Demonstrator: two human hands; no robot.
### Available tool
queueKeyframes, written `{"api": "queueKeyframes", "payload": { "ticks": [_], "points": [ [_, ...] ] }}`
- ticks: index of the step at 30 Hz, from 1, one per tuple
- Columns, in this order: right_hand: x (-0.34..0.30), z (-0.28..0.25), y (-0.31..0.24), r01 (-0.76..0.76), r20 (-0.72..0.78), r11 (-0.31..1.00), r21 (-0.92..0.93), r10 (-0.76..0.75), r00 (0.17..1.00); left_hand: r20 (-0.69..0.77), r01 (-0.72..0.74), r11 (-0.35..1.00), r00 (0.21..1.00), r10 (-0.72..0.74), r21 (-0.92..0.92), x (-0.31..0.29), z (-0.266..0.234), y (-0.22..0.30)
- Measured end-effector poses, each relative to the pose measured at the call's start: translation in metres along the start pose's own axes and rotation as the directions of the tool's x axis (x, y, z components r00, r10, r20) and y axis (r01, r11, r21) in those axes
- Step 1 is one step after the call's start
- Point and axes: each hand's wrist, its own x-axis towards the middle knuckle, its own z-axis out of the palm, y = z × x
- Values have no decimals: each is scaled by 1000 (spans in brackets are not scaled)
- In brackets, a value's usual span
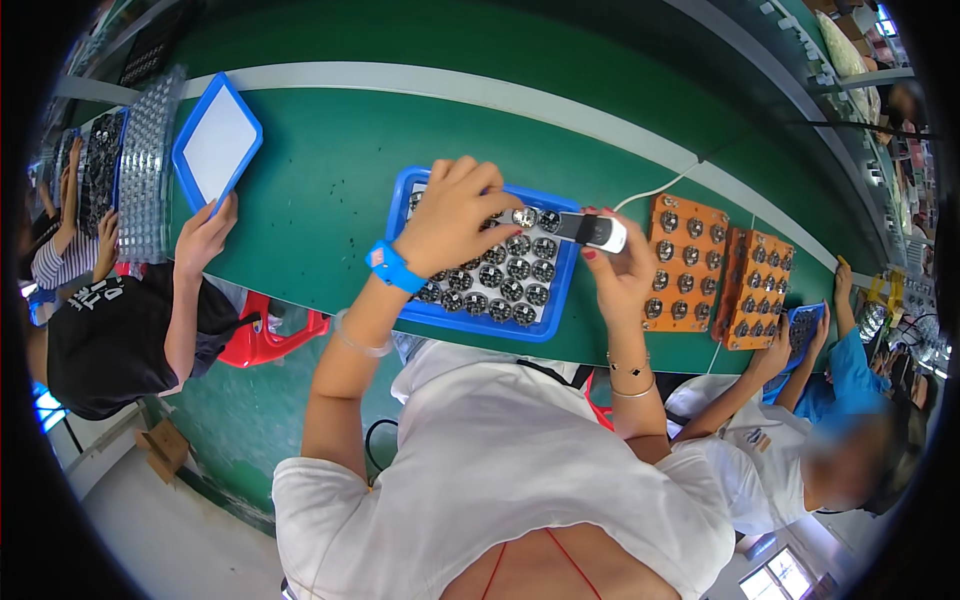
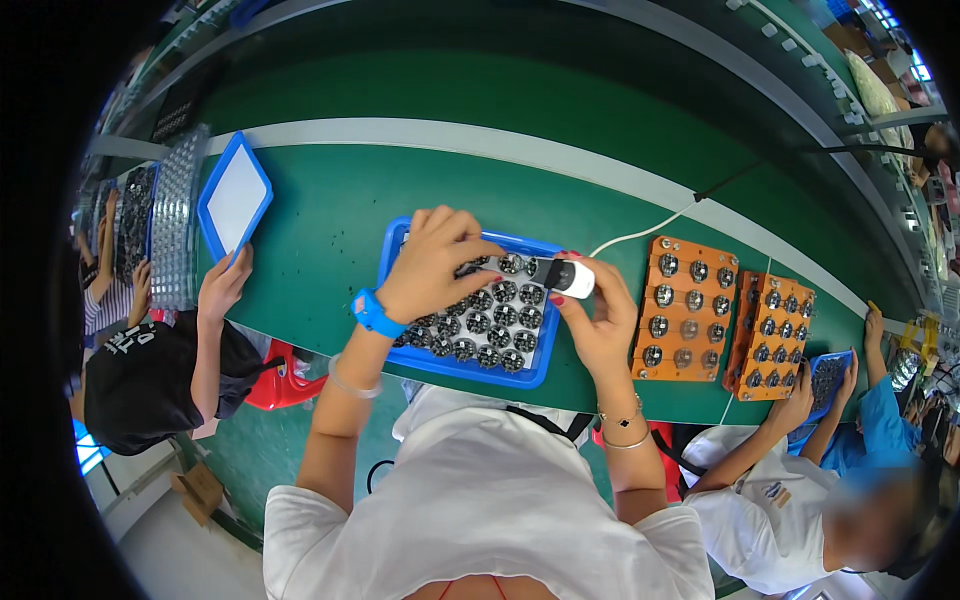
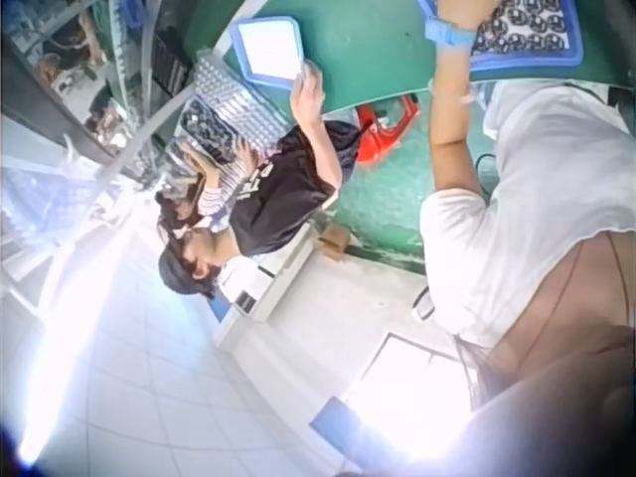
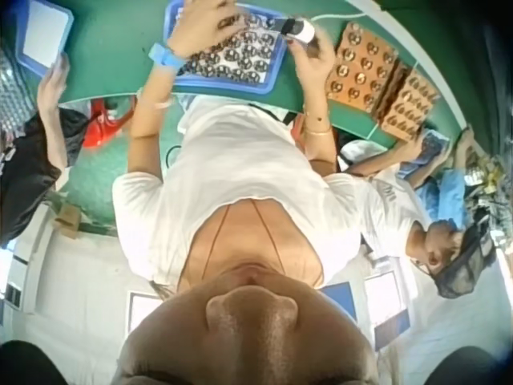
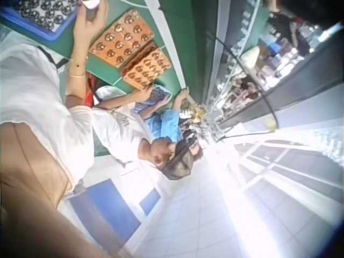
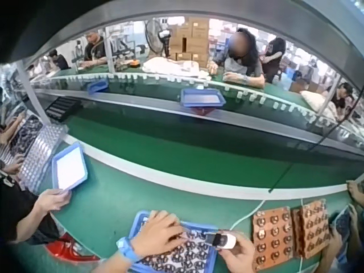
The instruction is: Inspecting electronic components by picking them from a tray and scanning them with a handheld scanner.
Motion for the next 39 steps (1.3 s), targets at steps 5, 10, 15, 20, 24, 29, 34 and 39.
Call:
{"api": "queueKeyframes", "payload": {
  "ticks": [5, 10, 15, 20, 24, 29, 34, 39],
  "points": [
    [10, 15, -3, 84, 98, 993, -88, -75, 992, 18, -18, 999, 1000, 17, 37, -8, -12, -17],
    [20, 28, -7, 125, 176, 954, -272, -78, 981, -47, -76, 997, 996, 78, 26, -6, -11, -4],
    [18, 28, -3, 90, 170, 966, -244, -48, 984, -114, -81, 997, 990, 81, 11, -6, -14, 3],
    [10, 31, 7, -27, -23, 995, 93, 29, 999, -58, -52, 996, 997, 56, 70, -6, -16, -2],
    [5, 22, -2, 30, -102, 982, 188, -11, 995, 15, -34, 993, 999, 32, 114, -9, -5, -11],
    [-3, 15, -6, 106, 98, 988, -114, -95, 991, -18, 41, 999, 999, -41, -8, -12, -18, 3],
    [-6, 23, -8, 111, 165, 959, -260, -69, 984, 79, -46, 999, 996, 44, 21, -21, -14, 1],
    [-4, 29, -10, 166, 210, 941, -295, -106, 972, -25, -108, 994, 994, 108, 5, -20, -18, 15]
  ]
}}
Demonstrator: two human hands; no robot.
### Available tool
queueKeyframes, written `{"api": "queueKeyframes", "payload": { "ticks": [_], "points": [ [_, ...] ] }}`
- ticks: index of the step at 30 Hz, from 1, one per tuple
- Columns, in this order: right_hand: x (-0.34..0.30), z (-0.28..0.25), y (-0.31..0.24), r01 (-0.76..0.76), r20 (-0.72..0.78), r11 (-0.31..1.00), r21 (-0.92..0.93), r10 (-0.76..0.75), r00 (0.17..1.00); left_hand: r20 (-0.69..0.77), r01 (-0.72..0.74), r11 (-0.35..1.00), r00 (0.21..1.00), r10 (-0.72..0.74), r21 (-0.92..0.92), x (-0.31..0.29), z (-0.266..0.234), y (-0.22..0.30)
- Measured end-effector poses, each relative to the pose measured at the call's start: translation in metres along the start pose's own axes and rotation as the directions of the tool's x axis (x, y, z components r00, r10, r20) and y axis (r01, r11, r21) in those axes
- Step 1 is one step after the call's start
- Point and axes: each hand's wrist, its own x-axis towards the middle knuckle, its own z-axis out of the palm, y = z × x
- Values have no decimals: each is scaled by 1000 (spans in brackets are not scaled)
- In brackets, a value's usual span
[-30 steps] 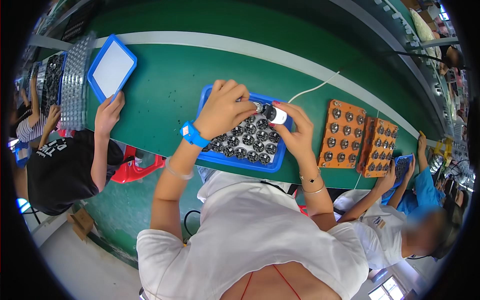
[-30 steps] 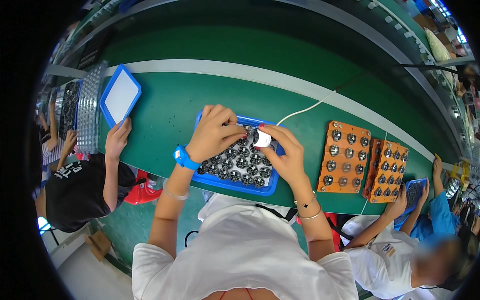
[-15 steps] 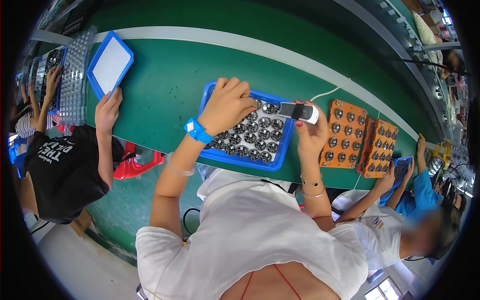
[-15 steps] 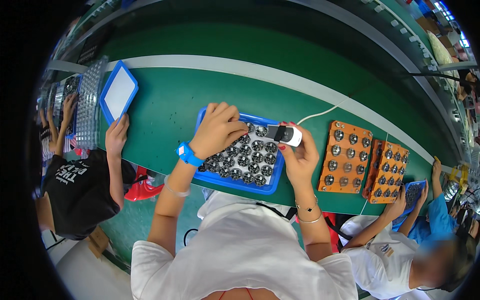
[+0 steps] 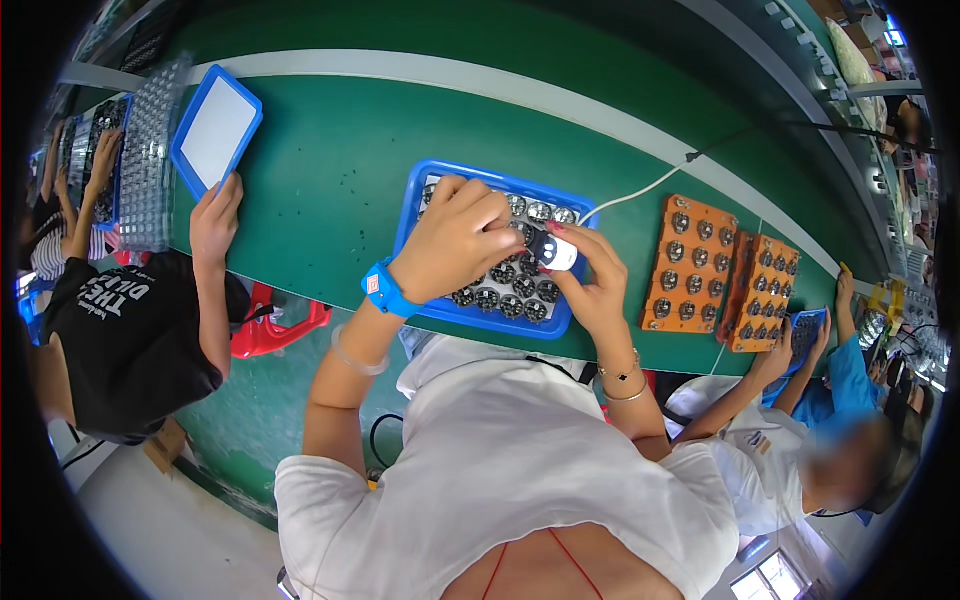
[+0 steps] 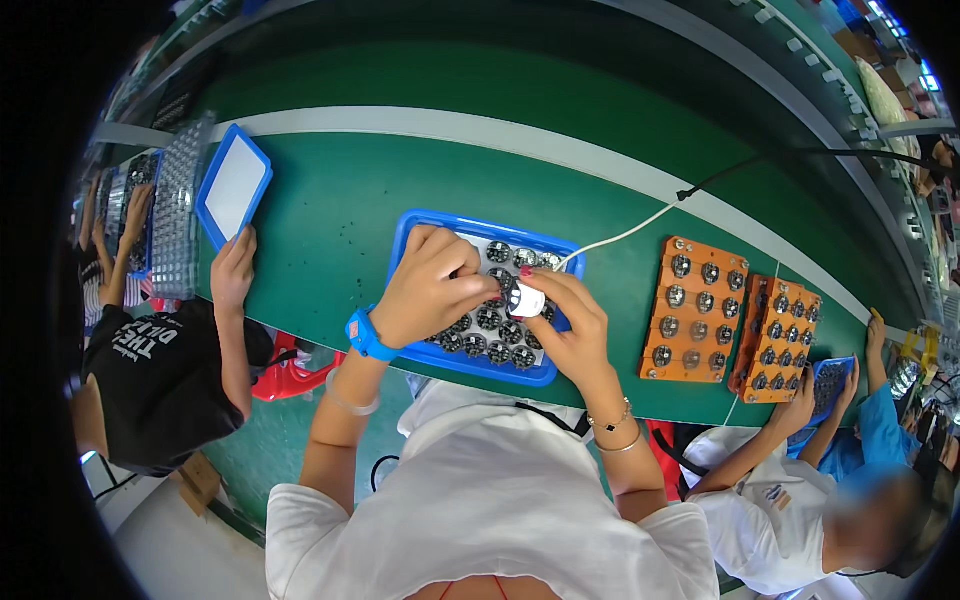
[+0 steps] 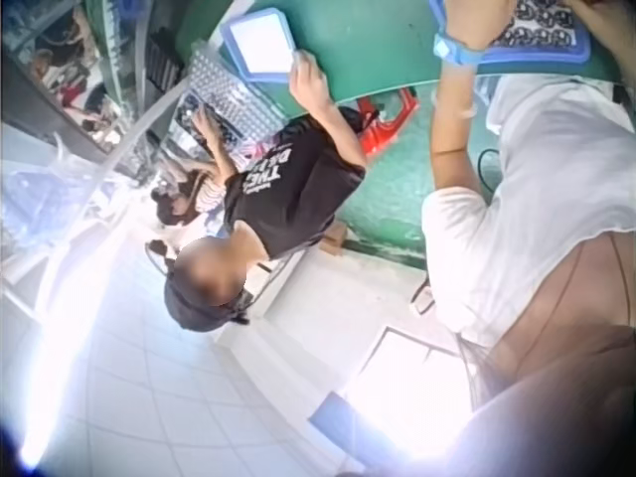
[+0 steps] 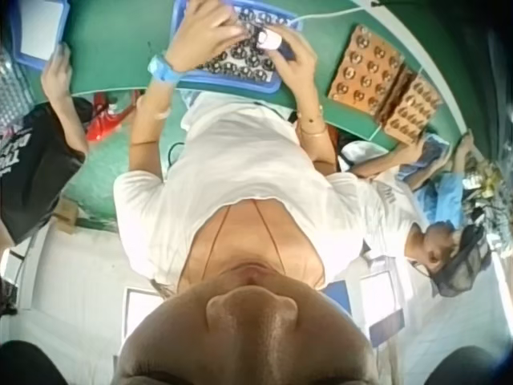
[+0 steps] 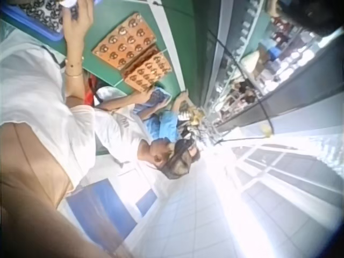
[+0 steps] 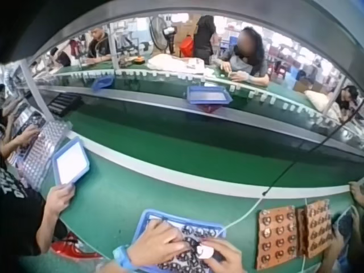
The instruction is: Inspecting electronic components by picking them from a tray and scanning them with a handheld scanner.
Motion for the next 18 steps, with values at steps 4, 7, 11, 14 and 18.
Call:
{"api": "queueKeyframes", "payload": {
  "ticks": [4, 7, 11, 14, 18],
  "points": [
    [-2, 1, 1, -28, -33, 999, 42, 29, 999, -21, 17, 1000, 1000, -17, -12, 0, -3, 4],
    [-4, -1, 4, -32, -35, 998, 61, 34, 999, -12, 43, 999, 999, -43, -21, 0, -2, 3],
    [-18, 4, 9, -117, -191, 899, 422, 214, 958, 40, 80, 992, 996, -85, 97, -2, 4, -4],
    [-23, -4, 9, -97, -208, 915, 391, 190, 960, 46, 79, 997, 996, -79, -1, -1, 11, -9],
    [-33, -8, 9, -113, -156, 911, 396, 188, 970, 74, 82, 996, 994, -85, 46, -3, 11, -5]
  ]
}}
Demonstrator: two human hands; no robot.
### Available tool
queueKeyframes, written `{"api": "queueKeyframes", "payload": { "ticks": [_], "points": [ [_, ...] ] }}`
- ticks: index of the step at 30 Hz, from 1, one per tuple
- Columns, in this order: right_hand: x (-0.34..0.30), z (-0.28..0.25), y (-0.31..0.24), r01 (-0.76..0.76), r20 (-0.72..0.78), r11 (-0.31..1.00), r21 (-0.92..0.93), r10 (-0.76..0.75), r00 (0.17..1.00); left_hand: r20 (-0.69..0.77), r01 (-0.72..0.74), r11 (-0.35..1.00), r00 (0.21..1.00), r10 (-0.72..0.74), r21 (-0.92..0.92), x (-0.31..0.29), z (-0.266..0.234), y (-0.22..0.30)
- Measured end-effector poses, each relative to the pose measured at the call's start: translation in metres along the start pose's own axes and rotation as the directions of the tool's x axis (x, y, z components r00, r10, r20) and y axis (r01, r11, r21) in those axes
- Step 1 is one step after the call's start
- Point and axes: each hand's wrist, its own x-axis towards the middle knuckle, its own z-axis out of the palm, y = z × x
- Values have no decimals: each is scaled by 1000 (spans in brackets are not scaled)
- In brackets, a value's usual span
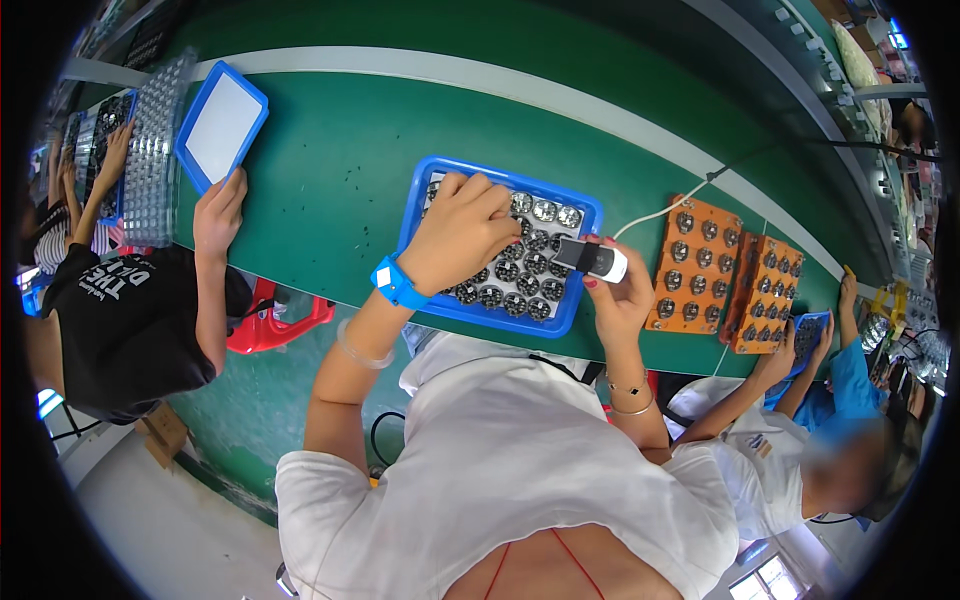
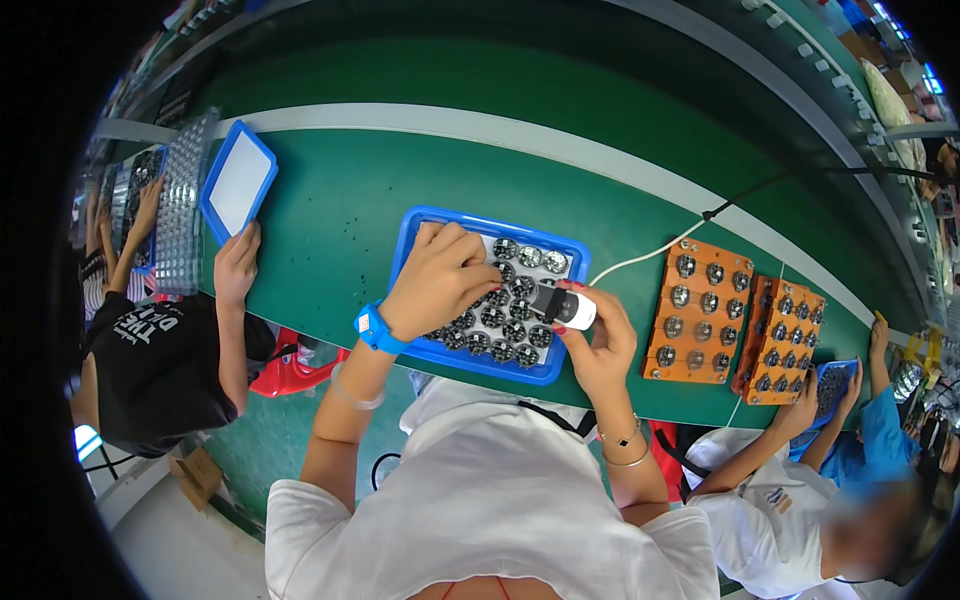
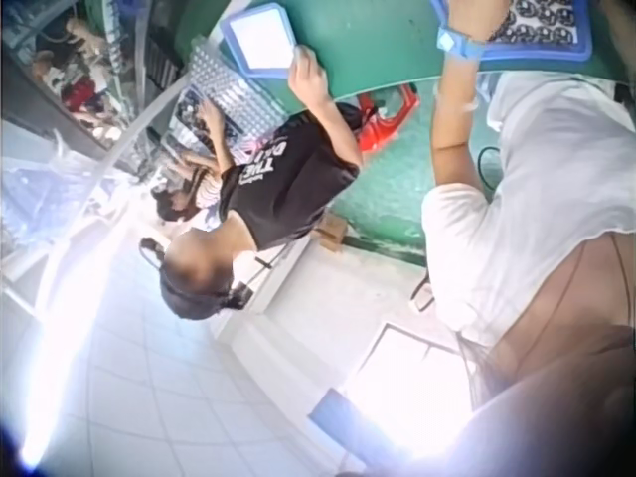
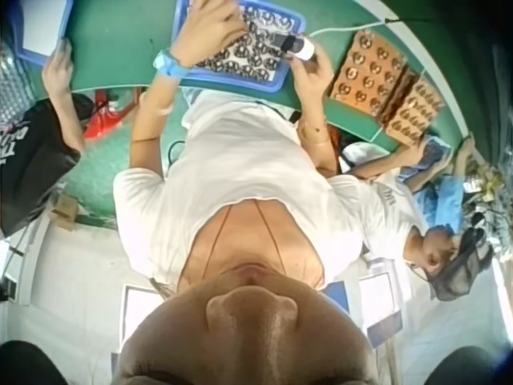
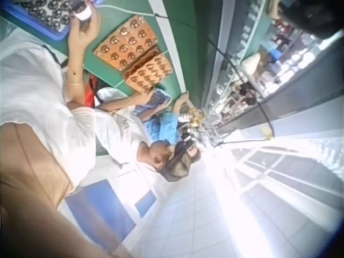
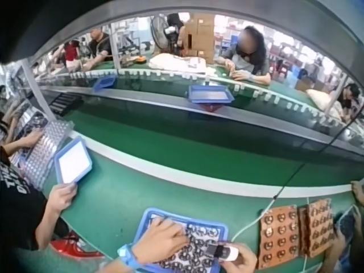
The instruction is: Inspecting electronic components by picking them from a tray and scanning them with a handheld scanner.
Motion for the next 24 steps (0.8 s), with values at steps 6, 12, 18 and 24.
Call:
{"api": "queueKeyframes", "payload": {
  "ticks": [6, 12, 18, 24],
  "points": [
    [-1, 2, -2, 54, 94, 987, -149, -40, 995, -44, 53, 999, 998, -53, -2, -6, 6, -1],
    [2, 5, -9, 103, 155, 958, -266, -63, 986, 41, -19, 998, 999, 21, -54, -16, -3, 5],
    [6, 13, -12, 192, 232, 922, -337, -116, 966, -42, -82, 993, 996, 79, -83, -17, -3, 17],
    [5, 14, -10, 190, 225, 927, -323, -120, 967, -103, -55, 994, 994, 45, -94, -18, -3, 22]
  ]
}}
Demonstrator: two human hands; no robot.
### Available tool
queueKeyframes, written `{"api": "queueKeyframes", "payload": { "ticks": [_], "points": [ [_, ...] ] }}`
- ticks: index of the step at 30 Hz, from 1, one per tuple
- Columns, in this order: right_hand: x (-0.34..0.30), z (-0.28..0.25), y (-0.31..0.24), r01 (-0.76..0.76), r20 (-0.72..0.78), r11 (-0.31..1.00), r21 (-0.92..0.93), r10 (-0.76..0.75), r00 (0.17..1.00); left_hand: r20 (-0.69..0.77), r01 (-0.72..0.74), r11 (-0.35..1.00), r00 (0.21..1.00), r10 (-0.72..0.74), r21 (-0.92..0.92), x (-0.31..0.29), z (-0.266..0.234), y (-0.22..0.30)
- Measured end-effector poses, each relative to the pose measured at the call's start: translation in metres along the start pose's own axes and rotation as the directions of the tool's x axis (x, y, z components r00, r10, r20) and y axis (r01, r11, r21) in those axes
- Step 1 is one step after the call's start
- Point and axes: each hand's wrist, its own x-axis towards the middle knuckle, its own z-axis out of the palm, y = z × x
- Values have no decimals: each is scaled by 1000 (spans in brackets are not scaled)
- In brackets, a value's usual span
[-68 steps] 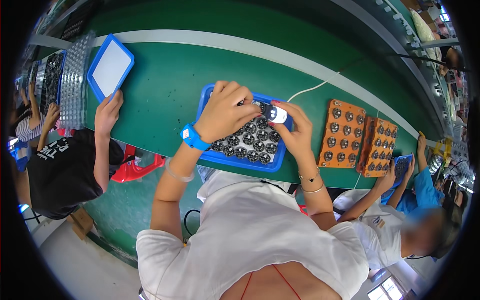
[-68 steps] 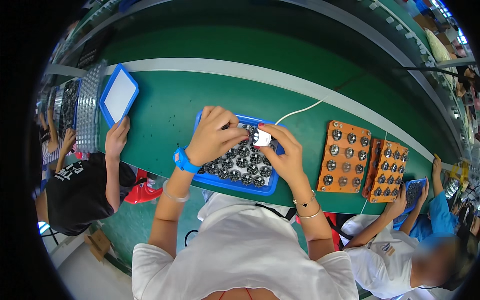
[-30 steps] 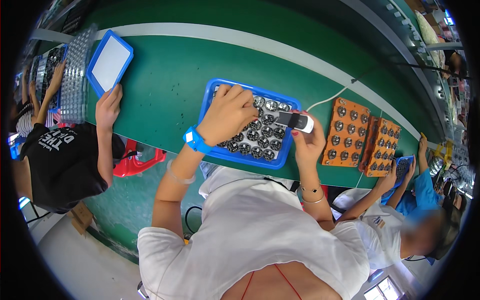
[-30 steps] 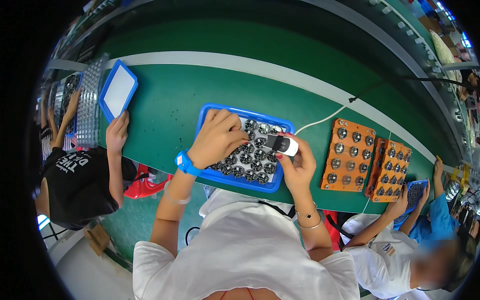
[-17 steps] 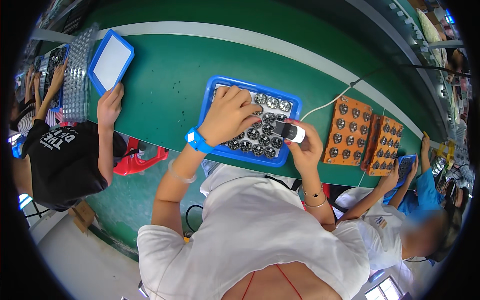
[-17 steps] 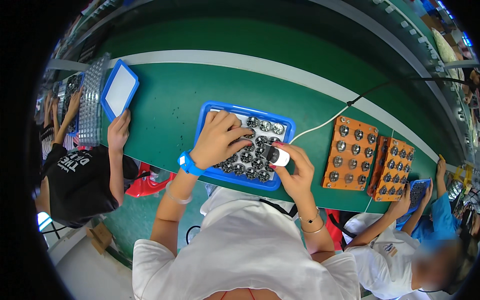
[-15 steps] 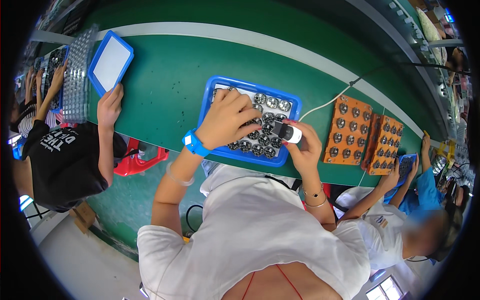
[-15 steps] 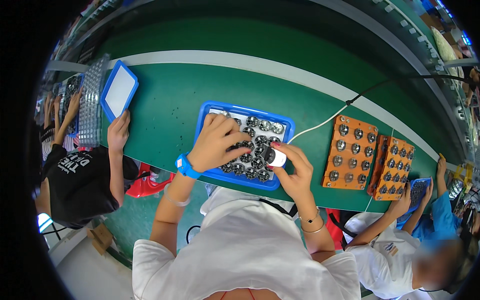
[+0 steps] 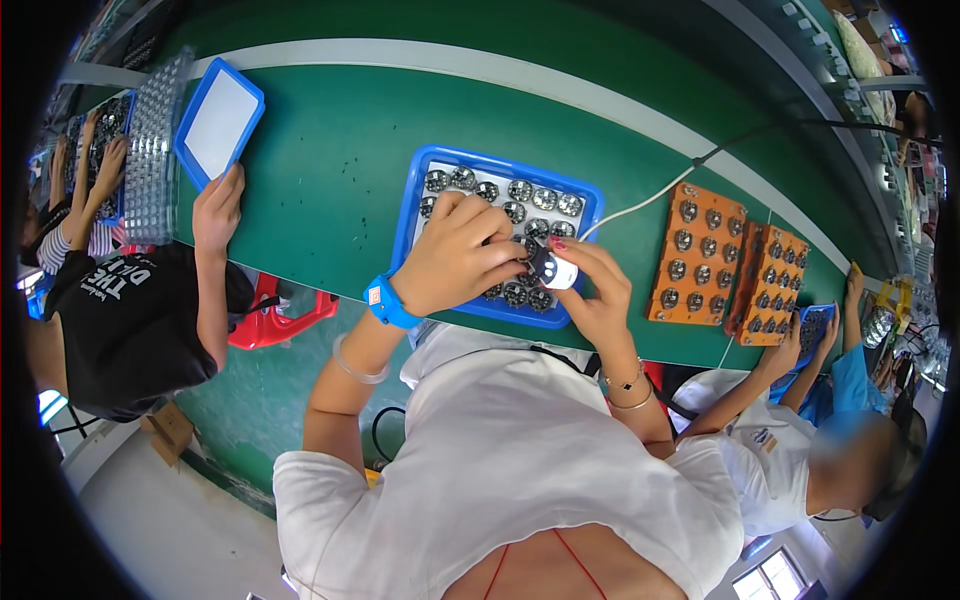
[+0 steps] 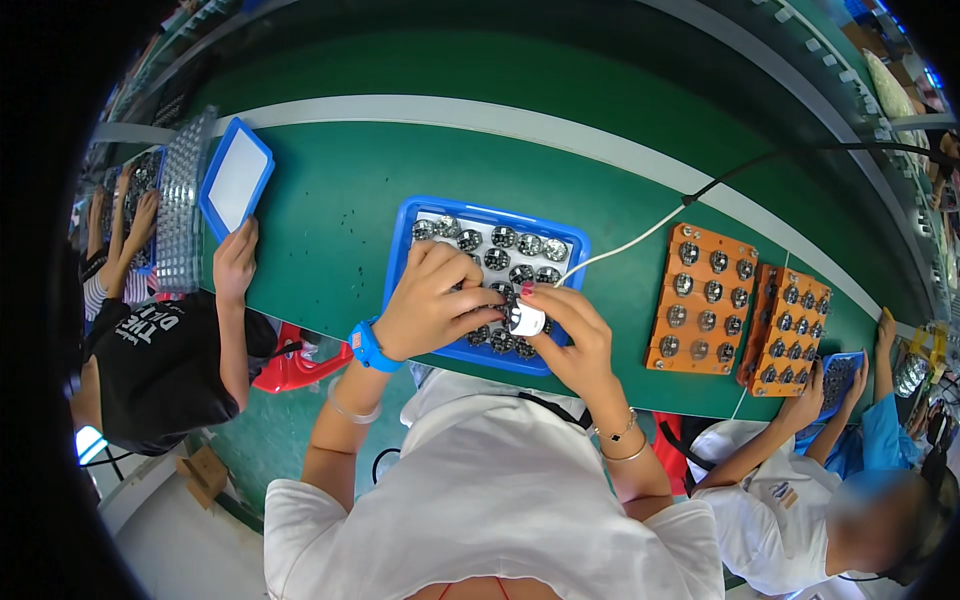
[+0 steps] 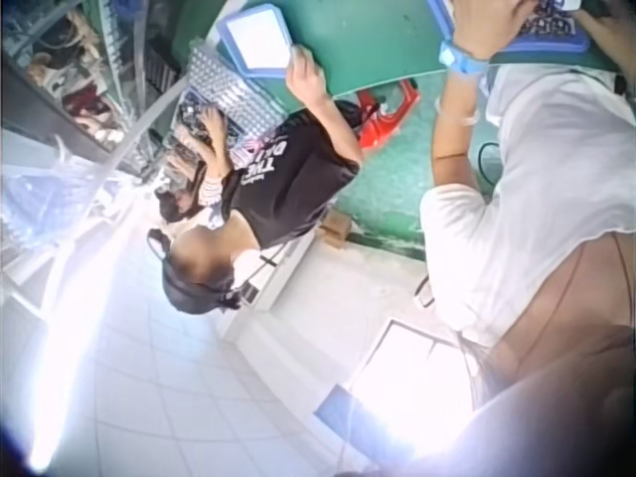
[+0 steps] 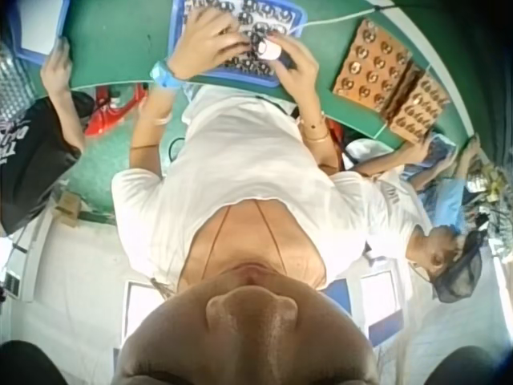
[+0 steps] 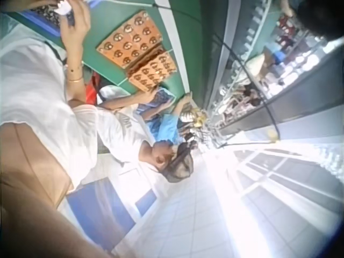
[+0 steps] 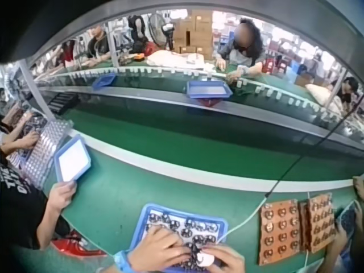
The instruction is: Inspecting electronic components by picking them from a tray and scanning them with a handheld scanner.
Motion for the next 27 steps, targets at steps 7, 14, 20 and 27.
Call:
{"api": "queueKeyframes", "payload": {
  "ticks": [7, 14, 20, 27],
  "points": [
    [-1, -1, 0, -33, -5, 999, 20, 33, 999, 37, 21, 1000, 999, -21, 22, 0, -3, 0],
    [-14, -2, 8, -131, -132, 976, 173, 154, 979, 69, 31, 995, 997, -38, 91, -4, 0, -6],
    [-17, -15, 2, -62, -41, 994, 92, 66, 997, 91, 105, 990, 989, -113, 91, -7, 8, -5],
    [-19, -4, -6, -42, 26, 999, 28, 41, 999, 135, 30, 998, 990, -37, 54, -21, 1, 1]
  ]
}}
